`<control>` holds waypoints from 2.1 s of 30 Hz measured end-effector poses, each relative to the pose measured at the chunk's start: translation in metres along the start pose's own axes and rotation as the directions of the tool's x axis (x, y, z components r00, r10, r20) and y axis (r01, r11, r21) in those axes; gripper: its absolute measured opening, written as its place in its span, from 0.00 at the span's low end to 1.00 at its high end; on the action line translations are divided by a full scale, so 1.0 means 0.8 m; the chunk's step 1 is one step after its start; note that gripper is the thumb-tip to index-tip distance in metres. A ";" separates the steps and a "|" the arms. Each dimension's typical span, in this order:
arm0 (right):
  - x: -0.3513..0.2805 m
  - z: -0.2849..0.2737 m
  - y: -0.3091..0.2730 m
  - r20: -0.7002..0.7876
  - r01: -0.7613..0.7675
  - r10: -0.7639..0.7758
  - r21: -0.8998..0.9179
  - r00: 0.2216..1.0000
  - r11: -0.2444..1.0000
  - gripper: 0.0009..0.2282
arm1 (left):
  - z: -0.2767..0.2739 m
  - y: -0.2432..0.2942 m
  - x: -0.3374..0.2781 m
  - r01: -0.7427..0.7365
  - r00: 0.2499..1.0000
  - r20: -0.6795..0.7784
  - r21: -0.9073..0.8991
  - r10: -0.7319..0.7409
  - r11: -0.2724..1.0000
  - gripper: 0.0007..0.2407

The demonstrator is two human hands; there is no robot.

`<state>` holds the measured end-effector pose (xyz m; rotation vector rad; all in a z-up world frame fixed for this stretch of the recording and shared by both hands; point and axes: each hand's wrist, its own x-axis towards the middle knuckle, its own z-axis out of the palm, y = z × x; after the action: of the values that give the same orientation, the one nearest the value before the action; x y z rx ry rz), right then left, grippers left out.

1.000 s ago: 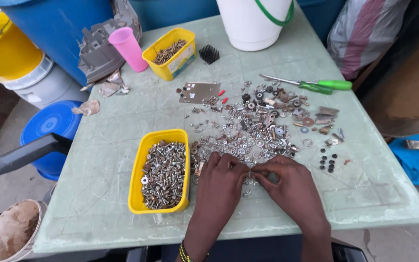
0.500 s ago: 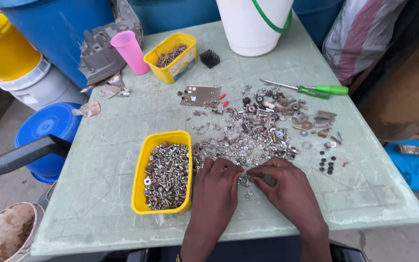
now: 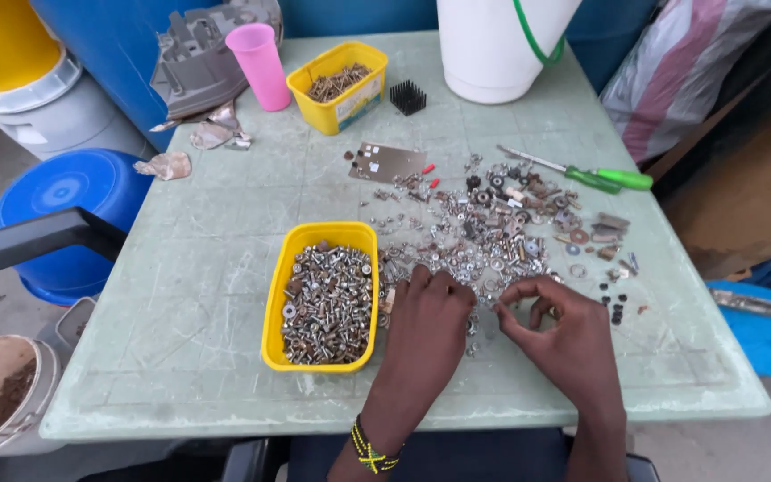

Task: Sorting various small metal components like screws, nuts, and washers from a mixed pile into a yellow plastic container.

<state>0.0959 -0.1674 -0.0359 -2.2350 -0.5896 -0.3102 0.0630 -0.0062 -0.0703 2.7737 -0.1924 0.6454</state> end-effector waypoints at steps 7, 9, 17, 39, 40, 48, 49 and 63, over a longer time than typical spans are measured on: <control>0.007 0.019 0.013 0.126 -0.038 0.050 -0.092 0.991 0.995 0.12 | 0.004 0.001 0.013 -0.033 0.998 0.058 0.200 0.022 0.979 0.07; 0.009 0.020 0.009 0.203 -0.123 0.157 -0.169 0.966 0.978 0.06 | 0.007 0.001 0.014 -0.023 0.997 0.078 0.203 0.008 0.979 0.07; 0.021 0.022 0.007 0.263 -0.034 0.100 -0.244 0.960 0.969 0.05 | 0.002 -0.008 0.013 -0.065 0.998 -0.002 0.123 0.065 0.990 0.07; 0.009 0.019 -0.001 -0.098 -0.096 0.100 0.041 0.990 0.995 0.03 | -0.140 -0.048 -0.028 0.266 0.847 -0.477 -0.001 -0.234 0.964 0.02; 0.007 0.021 -0.004 -0.071 -0.094 0.098 0.058 0.993 0.994 0.03 | -0.153 -0.048 -0.029 0.291 0.846 -0.470 0.015 -0.250 0.957 0.02; 0.002 0.021 0.001 -0.075 -0.164 0.165 0.020 0.983 0.986 0.02 | -0.144 -0.086 -0.011 0.330 0.845 -0.472 0.092 -0.251 0.939 0.12; 0.001 0.020 -0.001 -0.075 -0.159 0.160 0.024 0.984 0.987 0.02 | -0.140 -0.084 -0.012 0.333 0.843 -0.476 0.095 -0.251 0.938 0.12; -0.011 0.036 -0.080 -0.160 0.155 -0.088 0.473 0.983 0.868 0.01 | -0.131 -0.014 -0.032 -0.101 0.945 -0.326 -0.403 -0.039 0.910 0.03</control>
<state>0.0568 -0.1113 -0.0173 -1.6832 -0.6560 -0.3318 -0.0008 0.0384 0.0056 2.2229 -0.2682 0.9408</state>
